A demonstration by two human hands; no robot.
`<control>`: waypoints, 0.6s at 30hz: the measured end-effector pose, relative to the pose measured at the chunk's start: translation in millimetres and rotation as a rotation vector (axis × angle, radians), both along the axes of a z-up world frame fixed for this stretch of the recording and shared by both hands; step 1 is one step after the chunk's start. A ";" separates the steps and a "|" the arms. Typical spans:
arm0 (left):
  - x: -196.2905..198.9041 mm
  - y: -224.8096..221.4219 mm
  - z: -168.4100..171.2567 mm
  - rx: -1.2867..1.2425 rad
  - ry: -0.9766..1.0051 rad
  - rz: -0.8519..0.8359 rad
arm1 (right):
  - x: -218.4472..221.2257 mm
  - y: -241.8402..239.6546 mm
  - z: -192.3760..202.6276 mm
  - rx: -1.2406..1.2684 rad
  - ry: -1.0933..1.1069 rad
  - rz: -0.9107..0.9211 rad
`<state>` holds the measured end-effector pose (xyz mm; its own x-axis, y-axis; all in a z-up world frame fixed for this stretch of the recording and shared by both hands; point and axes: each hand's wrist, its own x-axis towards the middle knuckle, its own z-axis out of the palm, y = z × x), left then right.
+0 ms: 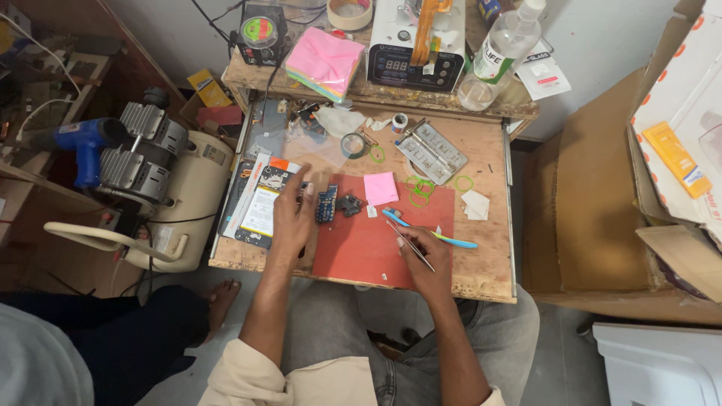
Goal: The person handles a circuit board with their hands, wipes it with a brush, and uses a metal tool to manipulate small parts. They also handle a phone screen and apply adhesive tape.
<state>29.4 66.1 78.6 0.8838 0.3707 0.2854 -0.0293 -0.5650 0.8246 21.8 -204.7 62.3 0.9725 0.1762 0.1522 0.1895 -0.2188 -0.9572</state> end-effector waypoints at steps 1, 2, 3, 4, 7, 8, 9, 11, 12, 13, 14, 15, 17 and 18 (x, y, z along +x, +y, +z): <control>-0.6 0.3 1.8 0.094 -0.075 0.027 | 0.1 0.4 1.3 -0.018 0.000 -0.006; -1.4 -0.3 4.2 0.189 -0.148 0.052 | -0.2 0.7 2.6 -0.018 0.000 -0.006; -2.8 -0.6 7.8 0.302 -0.163 0.106 | -0.6 0.9 4.0 -0.019 0.001 -0.005; -4.0 -0.5 12.8 0.415 -0.178 0.157 | -1.3 0.9 5.5 -0.020 0.000 -0.007; 5.6 -6.1 34.3 0.516 -0.270 0.144 | -2.3 1.6 8.0 -0.043 -0.029 -0.003; 10.6 -9.2 42.8 0.508 -0.305 0.110 | -3.2 2.6 7.0 -0.035 -0.033 -0.009; 17.3 -12.7 52.1 0.522 -0.317 0.069 | -3.7 4.6 5.2 -0.027 -0.036 -0.015; 38.6 -21.6 72.9 0.550 -0.344 -0.007 | -3.2 5.6 2.2 -0.058 -0.071 -0.020; 53.8 -26.1 84.5 0.552 -0.412 -0.060 | -3.0 6.0 1.2 -0.094 -0.102 -0.021; 71.2 -30.7 96.0 0.554 -0.481 -0.114 | -2.0 6.4 0.7 -0.131 -0.133 -0.023; 88.7 -34.3 106.1 0.558 -0.488 -0.155 | -3.1 6.4 0.0 -0.123 -0.102 -0.025; 109.3 -38.4 115.1 0.561 -0.495 -0.196 | -4.5 6.2 -0.3 -0.115 -0.072 -0.028; 155.2 -48.5 128.6 0.487 -0.571 -0.205 | -2.3 6.7 0.4 -0.097 -0.063 -0.033; 182.7 -53.9 135.2 0.302 -0.487 -0.178 | -2.4 7.2 0.9 -0.088 -0.080 -0.037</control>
<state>212.2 12.2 213.8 0.6661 0.0682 0.7427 -0.4795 -0.7236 0.4965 19.5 -197.5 63.1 0.9641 0.1560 0.2150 0.2544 -0.3092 -0.9163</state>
